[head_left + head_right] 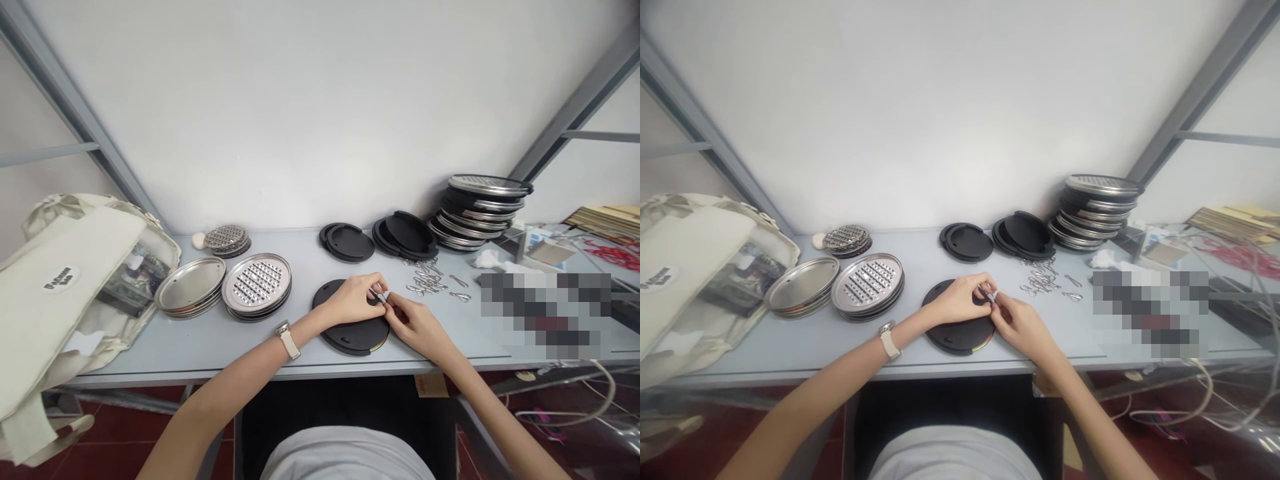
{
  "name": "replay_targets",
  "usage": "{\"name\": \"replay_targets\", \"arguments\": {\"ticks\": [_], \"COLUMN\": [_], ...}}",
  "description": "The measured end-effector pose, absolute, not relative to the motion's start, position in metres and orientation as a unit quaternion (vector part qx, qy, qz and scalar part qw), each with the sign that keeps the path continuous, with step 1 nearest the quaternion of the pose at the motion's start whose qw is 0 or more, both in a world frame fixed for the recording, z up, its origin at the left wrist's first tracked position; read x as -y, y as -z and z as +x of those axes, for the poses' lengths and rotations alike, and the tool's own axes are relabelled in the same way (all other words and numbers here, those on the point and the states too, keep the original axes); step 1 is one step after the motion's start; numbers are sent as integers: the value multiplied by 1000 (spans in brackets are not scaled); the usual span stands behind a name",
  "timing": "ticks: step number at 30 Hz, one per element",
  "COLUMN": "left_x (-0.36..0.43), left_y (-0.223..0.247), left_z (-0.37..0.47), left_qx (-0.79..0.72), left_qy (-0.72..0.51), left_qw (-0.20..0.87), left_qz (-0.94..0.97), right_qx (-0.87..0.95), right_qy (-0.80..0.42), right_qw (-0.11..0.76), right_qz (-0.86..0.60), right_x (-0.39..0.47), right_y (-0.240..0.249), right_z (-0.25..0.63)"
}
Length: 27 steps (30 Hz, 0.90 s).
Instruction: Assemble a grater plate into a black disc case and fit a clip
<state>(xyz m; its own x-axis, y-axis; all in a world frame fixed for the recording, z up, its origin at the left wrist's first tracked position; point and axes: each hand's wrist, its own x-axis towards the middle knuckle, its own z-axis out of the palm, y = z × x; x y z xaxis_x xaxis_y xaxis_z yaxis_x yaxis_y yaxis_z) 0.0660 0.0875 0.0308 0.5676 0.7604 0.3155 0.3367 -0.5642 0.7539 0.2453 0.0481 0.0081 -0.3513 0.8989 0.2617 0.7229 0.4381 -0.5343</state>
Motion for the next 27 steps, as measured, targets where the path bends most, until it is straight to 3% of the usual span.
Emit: {"name": "replay_targets", "arguments": {"ticks": [27], "left_x": [-87], "left_y": [-27], "left_z": [66], "left_qx": [-338], "left_qy": [-314], "left_qw": [285], "left_qz": [840], "right_qx": [816], "right_qy": [-158], "right_qw": [250], "right_qz": [-497], "right_x": [-51], "right_y": [-8], "right_z": [246]}}
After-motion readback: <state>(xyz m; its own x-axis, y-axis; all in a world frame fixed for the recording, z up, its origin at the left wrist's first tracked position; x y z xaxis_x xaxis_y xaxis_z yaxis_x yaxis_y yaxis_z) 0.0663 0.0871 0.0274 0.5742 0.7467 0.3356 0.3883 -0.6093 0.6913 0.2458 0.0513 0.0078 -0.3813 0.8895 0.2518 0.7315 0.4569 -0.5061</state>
